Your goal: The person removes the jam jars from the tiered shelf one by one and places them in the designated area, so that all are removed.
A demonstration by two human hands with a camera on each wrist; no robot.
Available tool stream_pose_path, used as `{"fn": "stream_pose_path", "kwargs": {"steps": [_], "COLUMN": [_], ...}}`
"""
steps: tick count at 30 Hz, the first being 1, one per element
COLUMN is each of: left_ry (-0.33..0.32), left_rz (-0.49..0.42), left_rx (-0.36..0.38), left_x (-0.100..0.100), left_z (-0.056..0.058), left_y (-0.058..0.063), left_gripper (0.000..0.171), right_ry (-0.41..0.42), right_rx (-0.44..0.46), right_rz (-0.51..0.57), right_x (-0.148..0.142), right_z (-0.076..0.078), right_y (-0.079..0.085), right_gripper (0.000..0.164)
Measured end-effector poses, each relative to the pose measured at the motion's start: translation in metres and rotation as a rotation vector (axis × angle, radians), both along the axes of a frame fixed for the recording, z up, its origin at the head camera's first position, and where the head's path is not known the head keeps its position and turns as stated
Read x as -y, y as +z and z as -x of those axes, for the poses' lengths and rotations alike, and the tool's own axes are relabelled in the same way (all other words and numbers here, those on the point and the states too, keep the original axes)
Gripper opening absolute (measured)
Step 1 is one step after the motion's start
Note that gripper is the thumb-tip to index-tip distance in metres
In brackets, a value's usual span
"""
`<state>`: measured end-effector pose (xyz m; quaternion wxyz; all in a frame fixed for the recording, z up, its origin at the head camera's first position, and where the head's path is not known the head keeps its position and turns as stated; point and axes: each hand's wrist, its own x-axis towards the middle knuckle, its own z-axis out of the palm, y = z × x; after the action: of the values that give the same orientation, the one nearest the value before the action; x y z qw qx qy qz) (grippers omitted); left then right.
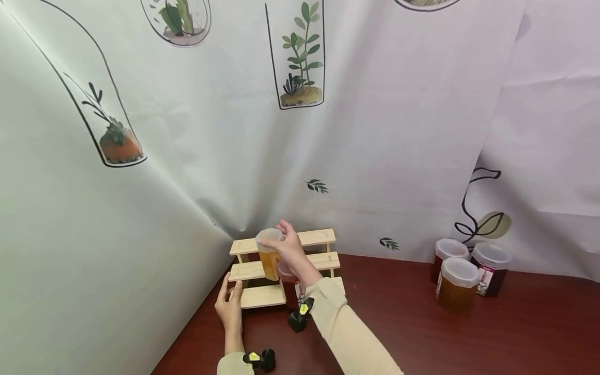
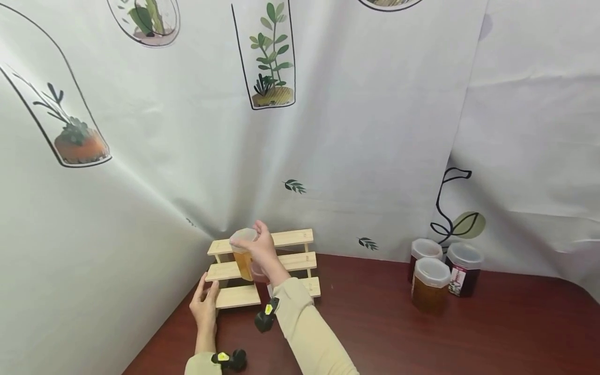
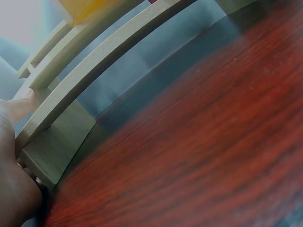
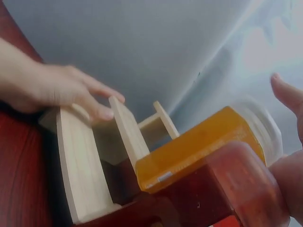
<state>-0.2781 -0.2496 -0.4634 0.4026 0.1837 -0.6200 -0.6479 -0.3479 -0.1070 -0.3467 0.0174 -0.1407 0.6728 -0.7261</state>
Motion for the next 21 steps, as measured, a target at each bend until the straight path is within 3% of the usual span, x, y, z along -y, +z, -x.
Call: {"fn": "stream_pose_path", "kwargs": {"steps": [4, 8, 21], "left_ry": [-0.002, 0.012, -0.01], "left_rz": [0.008, 0.015, -0.01], "left_rx": [-0.004, 0.018, 0.013], "left_x": [0.0004, 0.001, 0.0018], "left_z": [0.0011, -0.0017, -0.0017], "left_y": [0.0004, -0.0016, -0.0007], "left_gripper": [0.045, 0.046, 0.046], "right_ry": [0.009, -0.017, -0.063], "right_rx": [-0.023, -0.02, -0.056], "right_rz": [-0.086, -0.132, -0.09], "right_x": [0.0001, 0.0011, 0.0003], "right_z": [0.0012, -0.002, -0.0035], "right_y": [-0.0005, -0.0002, -0.001], "right_gripper": [0.091, 0.087, 0.073]}}
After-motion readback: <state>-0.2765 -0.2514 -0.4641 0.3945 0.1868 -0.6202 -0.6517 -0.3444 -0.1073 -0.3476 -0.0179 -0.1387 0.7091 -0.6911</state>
